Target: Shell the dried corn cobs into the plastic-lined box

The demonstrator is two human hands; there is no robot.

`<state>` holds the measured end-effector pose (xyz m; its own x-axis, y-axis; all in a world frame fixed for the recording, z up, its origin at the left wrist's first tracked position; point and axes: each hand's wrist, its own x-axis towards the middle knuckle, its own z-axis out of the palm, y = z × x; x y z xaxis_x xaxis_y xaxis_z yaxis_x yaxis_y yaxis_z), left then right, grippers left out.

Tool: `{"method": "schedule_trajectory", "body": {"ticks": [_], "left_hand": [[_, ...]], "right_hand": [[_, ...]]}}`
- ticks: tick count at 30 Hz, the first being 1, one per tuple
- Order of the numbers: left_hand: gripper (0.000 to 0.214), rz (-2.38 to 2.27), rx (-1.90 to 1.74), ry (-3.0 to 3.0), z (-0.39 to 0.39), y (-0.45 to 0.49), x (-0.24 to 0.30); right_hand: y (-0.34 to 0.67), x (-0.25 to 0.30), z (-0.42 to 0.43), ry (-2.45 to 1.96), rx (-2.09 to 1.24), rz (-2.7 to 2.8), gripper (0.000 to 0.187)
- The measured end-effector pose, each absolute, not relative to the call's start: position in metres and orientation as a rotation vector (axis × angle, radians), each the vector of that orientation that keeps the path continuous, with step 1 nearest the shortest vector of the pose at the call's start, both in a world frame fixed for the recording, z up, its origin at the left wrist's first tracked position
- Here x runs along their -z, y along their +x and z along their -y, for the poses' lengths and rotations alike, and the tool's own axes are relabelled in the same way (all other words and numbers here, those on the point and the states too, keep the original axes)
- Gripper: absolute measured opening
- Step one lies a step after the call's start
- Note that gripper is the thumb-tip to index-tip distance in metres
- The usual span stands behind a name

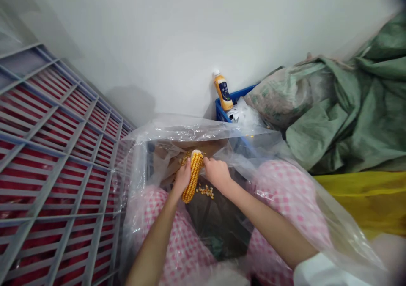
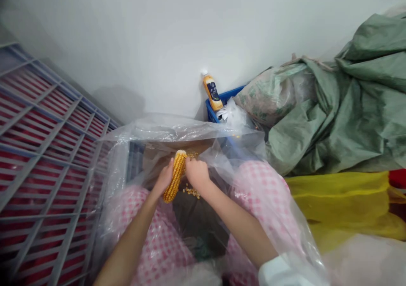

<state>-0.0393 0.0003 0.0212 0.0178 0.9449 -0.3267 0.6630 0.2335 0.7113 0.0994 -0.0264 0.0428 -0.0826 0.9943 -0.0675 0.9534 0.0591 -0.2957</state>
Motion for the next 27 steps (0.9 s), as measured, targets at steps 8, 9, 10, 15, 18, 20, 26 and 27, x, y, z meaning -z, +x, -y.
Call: {"method": "schedule_trajectory", "body": {"ticks": [8, 9, 10, 15, 18, 20, 26, 27], "left_hand": [[0.064, -1.727, -0.342, 1.781, 0.006, -0.045, -0.020], [0.064, -1.714, -0.357, 1.783, 0.006, -0.045, -0.020], [0.065, -1.702, -0.375, 1.777, 0.006, -0.045, -0.019], [0.064, -1.654, -0.467, 1.727, 0.006, -0.044, -0.014], [0.064, -1.648, -0.498, 1.686, 0.007, -0.043, -0.013], [0.064, -1.665, -0.507, 1.651, 0.007, -0.042, -0.012], [0.064, -1.697, -0.522, 1.499, 0.008, -0.035, -0.009], [0.064, -1.699, -0.523, 1.464, 0.008, -0.034, -0.007]], "right_hand": [[0.107, -0.024, 0.020, -1.872, -1.041, 1.644, 0.023], [0.107, -0.022, 0.019, -1.809, -1.159, 1.514, 0.022], [0.107, -0.021, 0.019, -1.752, -1.287, 1.362, 0.021], [0.103, -0.023, 0.021, -1.551, -1.670, 0.808, 0.019], [0.102, -0.023, 0.020, -1.549, -1.632, 0.787, 0.025], [0.101, -0.020, 0.018, -1.573, -1.545, 0.816, 0.031], [0.100, -0.007, 0.014, -1.746, -1.256, 1.089, 0.044], [0.099, -0.005, 0.014, -1.792, -1.230, 1.135, 0.044]]}}
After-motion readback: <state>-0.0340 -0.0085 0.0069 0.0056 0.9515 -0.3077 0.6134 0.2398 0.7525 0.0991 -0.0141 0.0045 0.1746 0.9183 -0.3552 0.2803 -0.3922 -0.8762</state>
